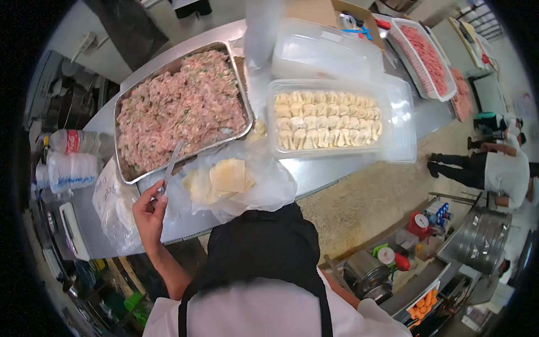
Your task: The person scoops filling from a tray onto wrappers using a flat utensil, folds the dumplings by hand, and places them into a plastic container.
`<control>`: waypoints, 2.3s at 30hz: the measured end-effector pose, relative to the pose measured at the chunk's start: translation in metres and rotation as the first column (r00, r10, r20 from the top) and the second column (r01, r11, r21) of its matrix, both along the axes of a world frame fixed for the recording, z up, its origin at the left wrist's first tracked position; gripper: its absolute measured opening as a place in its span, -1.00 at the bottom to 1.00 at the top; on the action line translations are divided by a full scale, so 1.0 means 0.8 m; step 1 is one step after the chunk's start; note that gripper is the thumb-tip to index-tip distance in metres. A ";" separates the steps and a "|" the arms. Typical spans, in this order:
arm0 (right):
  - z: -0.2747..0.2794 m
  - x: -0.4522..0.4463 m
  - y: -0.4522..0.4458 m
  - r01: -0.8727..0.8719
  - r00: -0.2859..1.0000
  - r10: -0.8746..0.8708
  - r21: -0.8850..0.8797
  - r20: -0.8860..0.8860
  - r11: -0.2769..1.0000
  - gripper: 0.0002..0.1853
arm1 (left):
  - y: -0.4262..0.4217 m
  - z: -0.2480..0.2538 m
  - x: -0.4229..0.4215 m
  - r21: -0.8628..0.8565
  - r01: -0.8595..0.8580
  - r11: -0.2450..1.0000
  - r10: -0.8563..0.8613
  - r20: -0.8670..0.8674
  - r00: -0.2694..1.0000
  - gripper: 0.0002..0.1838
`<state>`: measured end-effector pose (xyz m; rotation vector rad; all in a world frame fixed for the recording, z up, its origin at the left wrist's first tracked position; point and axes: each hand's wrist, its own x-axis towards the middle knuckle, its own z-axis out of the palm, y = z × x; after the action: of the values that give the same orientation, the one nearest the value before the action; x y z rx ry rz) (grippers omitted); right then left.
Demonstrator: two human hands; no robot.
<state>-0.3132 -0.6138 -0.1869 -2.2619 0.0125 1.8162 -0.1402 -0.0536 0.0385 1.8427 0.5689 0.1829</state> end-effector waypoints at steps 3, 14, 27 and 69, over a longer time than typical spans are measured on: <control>0.003 0.010 -0.006 -0.059 0.998 0.059 0.000 -0.004 0.998 -0.70 | -0.002 0.000 0.001 -0.011 -0.010 1.000 0.010 0.002 1.000 -0.59; 0.121 0.310 0.107 -0.187 0.686 0.101 0.040 0.720 0.982 -0.78 | 0.007 -0.005 -0.003 0.077 -0.075 0.994 0.074 0.013 0.997 -0.60; 0.145 0.394 0.439 -0.653 0.466 -0.054 0.384 0.883 0.653 -0.83 | 0.029 0.017 -0.015 0.147 -0.056 0.988 0.075 -0.127 0.989 -0.58; 0.184 0.424 0.437 0.787 0.020 -0.565 0.362 -0.825 -0.500 -0.57 | -0.048 -0.028 0.043 0.455 0.347 0.820 -0.404 0.031 0.914 -0.48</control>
<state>0.0263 -0.2643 -0.0396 -0.5116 0.4704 0.6333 -0.1058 -0.0924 0.0163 2.3279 0.0564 0.1687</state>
